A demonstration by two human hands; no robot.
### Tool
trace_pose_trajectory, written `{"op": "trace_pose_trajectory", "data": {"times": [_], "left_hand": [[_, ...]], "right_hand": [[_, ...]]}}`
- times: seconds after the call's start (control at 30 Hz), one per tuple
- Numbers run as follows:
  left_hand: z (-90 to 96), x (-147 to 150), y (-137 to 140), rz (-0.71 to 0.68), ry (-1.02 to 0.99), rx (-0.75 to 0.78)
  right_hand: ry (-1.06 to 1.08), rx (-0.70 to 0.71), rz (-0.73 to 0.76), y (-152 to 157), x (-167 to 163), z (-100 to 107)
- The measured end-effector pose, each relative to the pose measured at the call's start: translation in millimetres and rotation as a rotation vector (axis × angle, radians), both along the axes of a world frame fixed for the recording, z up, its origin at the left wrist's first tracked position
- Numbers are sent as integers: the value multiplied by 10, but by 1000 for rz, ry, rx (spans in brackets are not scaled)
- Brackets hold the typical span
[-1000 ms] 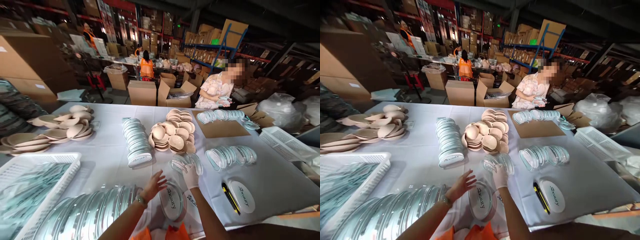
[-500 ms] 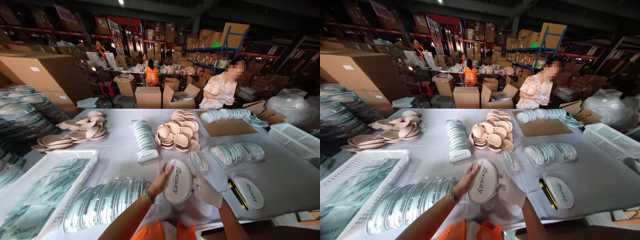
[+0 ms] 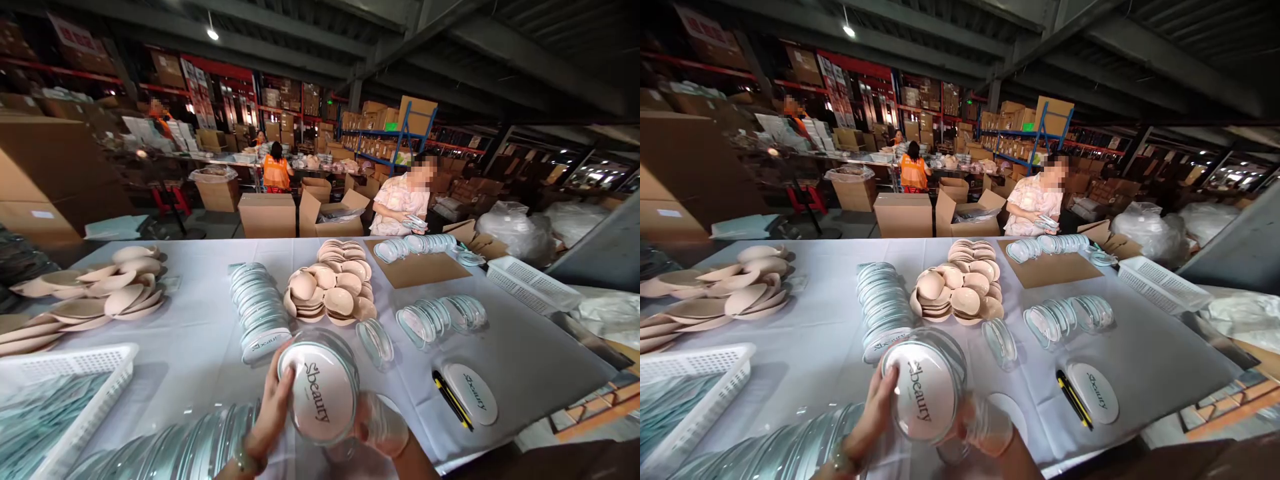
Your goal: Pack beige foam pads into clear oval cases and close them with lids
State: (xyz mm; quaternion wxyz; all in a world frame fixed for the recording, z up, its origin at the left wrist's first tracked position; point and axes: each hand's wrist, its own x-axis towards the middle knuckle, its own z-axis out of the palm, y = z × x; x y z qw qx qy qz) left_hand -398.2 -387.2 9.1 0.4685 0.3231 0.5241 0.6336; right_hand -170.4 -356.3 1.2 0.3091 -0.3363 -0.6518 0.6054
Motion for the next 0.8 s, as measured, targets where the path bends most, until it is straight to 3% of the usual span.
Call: {"op": "trace_pose_trajectory", "data": {"times": [0.1, 0.17, 0.33, 0.4, 0.5, 0.57, 0.67, 0.73, 0.8], "left_hand": [[-95, -190, 33, 14, -23, -65], [-164, -342, 43, -73, -31, -53], [-331, -948, 113, -288, 4, -77], [-412, -1237, 191, -228, 150, -119], [-543, -1526, 370, -73, 434, -177], [-637, -1552, 535, -80, 567, -258], [-797, -1415, 801, -162, 726, -346], [-913, -1323, 932, -186, 881, -392], [-1035, -1317, 1004, -200, 1067, -453]], "right_hand": [[40, -134, -107, 229, -39, -2], [5, -87, -240, 376, -111, -37], [-181, 174, -210, 701, -409, -391], [-226, 364, -184, 900, -580, -602], [-368, 641, 21, 1251, -946, -908], [-474, 770, 143, 1431, -1253, -1098], [-599, 903, 139, 1494, -1669, -1352], [-671, 895, 100, 1420, -1792, -1466], [-689, 857, 75, 1334, -1710, -1500]]}}
